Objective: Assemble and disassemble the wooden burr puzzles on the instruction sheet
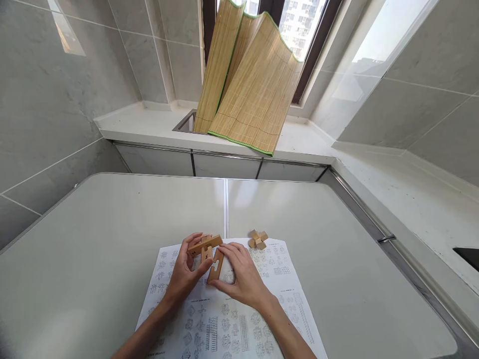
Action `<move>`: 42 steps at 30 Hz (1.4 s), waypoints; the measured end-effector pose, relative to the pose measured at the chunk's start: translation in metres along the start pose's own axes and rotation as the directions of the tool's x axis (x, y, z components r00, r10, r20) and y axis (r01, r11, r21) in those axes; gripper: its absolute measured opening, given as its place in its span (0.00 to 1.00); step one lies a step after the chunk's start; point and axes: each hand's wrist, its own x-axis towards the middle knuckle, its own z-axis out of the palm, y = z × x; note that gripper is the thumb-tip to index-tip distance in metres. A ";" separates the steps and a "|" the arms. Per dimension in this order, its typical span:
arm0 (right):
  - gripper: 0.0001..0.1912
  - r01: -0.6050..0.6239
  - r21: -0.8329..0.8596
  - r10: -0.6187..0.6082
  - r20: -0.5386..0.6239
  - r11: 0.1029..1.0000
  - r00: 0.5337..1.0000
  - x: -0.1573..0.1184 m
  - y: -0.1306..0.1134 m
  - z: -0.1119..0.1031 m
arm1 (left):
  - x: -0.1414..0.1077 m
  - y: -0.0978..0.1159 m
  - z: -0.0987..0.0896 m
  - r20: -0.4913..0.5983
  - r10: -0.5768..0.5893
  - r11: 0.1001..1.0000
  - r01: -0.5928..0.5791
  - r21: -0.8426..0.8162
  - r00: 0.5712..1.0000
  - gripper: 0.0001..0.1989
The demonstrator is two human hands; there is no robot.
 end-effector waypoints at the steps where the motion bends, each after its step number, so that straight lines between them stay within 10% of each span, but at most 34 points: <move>1: 0.31 -0.024 0.041 0.025 -0.028 0.999 0.999 0.000 0.000 0.000 | 0.000 0.000 0.000 0.020 0.000 1.000 0.000 0.000 1.000 0.37; 10: 0.14 -0.224 0.293 0.281 -0.170 0.930 0.945 -0.001 0.001 0.000 | -0.006 0.004 0.004 0.188 0.070 0.986 -0.096 0.135 0.980 0.42; 31: 0.13 -0.225 0.281 0.290 -0.219 0.933 0.932 -0.001 0.000 -0.005 | -0.010 0.003 0.003 0.356 0.210 0.924 -0.304 0.231 0.910 0.54; 42: 0.11 -0.199 0.377 0.290 -0.200 0.904 0.936 -0.005 0.001 -0.001 | -0.004 0.006 -0.002 0.517 0.552 0.388 -0.750 0.535 0.654 0.35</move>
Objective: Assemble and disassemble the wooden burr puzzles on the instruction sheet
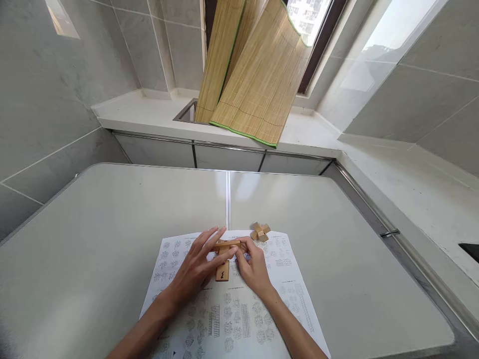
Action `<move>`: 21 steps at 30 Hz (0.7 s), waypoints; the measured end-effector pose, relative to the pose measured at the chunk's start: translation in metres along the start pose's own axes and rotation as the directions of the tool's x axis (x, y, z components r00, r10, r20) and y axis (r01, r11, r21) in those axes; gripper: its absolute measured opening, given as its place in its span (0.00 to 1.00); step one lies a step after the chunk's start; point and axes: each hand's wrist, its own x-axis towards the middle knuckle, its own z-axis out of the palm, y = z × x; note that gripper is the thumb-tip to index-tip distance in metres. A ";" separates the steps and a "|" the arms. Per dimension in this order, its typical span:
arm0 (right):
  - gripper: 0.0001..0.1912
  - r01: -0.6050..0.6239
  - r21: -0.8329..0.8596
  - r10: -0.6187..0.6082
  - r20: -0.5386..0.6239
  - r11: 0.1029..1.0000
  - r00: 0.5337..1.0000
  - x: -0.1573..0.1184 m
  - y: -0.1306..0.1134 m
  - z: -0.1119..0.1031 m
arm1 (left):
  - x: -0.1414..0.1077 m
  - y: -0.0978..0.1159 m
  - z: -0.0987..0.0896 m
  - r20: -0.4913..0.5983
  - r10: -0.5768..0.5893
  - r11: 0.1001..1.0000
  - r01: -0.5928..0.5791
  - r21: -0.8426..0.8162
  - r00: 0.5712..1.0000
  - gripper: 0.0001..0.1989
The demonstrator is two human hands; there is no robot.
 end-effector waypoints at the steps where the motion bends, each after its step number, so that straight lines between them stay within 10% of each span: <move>1: 0.11 0.003 -0.010 -0.003 0.001 1.000 1.000 0.000 0.000 0.000 | 0.001 0.000 -0.001 -0.002 0.036 0.999 -0.036 0.030 0.999 0.33; 21: 0.12 -0.062 -0.089 0.051 -0.114 0.994 0.992 -0.011 0.005 0.012 | 0.000 -0.006 0.005 0.048 0.213 0.969 -0.217 0.114 0.976 0.24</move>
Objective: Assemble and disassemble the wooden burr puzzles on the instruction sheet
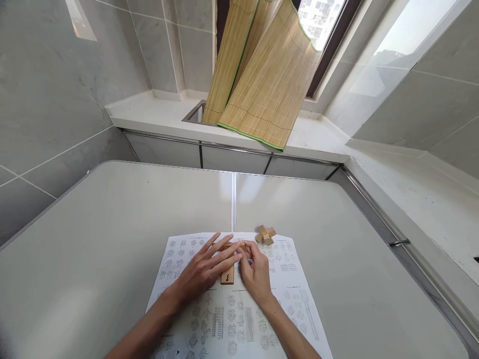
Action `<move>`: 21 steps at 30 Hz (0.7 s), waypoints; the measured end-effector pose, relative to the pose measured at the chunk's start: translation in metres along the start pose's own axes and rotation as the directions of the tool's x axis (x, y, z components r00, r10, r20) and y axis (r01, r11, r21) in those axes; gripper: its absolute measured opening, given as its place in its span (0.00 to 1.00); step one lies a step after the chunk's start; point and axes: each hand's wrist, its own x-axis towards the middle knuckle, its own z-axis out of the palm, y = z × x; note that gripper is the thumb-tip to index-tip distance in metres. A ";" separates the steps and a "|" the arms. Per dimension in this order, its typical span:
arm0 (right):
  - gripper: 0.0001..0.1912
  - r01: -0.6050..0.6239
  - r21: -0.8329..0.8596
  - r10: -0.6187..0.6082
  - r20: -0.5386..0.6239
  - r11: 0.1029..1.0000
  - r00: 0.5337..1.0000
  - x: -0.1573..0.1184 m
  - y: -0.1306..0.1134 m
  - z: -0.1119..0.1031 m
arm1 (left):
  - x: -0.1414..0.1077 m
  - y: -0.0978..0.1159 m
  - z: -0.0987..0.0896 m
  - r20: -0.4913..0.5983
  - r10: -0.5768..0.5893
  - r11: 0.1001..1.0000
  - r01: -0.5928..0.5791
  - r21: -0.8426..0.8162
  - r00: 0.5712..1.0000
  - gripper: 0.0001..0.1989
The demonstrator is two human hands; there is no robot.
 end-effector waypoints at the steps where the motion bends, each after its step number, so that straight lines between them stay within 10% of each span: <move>1: 0.11 0.005 -0.001 -0.005 -0.004 1.000 1.000 0.000 0.001 0.001 | 0.000 -0.001 0.000 -0.005 0.007 1.000 -0.007 0.000 1.000 0.24; 21: 0.13 0.025 0.030 -0.021 -0.128 0.999 0.992 0.006 0.001 -0.002 | 0.002 0.009 0.000 -0.159 0.010 0.998 -0.020 -0.058 0.987 0.17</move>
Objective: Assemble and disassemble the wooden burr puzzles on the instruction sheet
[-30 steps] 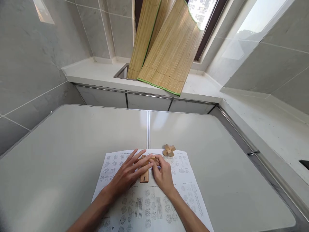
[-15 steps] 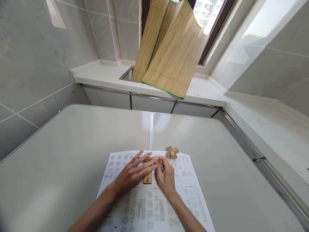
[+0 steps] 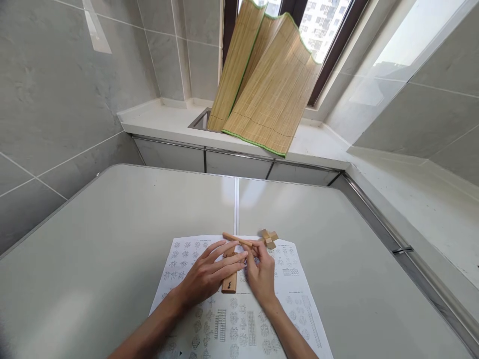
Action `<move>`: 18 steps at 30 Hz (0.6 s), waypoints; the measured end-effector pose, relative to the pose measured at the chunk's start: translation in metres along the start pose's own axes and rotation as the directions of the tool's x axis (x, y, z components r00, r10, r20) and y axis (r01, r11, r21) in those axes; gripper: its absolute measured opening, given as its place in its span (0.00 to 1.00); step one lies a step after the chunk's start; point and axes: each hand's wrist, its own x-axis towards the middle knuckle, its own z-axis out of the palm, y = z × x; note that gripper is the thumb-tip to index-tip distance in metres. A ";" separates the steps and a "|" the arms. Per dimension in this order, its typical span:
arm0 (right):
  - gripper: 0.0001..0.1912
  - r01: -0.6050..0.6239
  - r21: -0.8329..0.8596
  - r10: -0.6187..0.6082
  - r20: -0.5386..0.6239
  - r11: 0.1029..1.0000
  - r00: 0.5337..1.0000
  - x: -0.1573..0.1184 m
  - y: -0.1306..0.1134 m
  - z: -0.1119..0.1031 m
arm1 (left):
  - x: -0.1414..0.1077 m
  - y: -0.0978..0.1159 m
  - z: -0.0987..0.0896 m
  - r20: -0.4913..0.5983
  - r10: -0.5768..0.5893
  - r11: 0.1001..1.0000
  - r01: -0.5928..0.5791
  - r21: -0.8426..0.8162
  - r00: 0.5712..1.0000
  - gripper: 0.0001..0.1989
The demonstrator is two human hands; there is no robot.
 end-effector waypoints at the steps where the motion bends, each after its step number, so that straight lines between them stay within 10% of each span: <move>1: 0.13 -0.014 0.006 0.014 -0.030 1.000 0.999 0.003 0.001 -0.002 | 0.001 0.003 0.000 -0.020 0.003 1.000 -0.003 -0.016 1.000 0.16; 7: 0.18 -0.026 0.020 0.027 -0.034 0.999 0.999 0.013 0.007 -0.008 | 0.005 0.013 -0.002 -0.075 -0.193 0.977 0.185 -0.106 0.978 0.09; 18: 0.24 -0.068 -0.063 0.073 0.075 0.996 0.995 0.014 0.008 -0.010 | -0.002 -0.005 0.000 -0.031 -0.608 0.793 0.609 0.027 0.793 0.19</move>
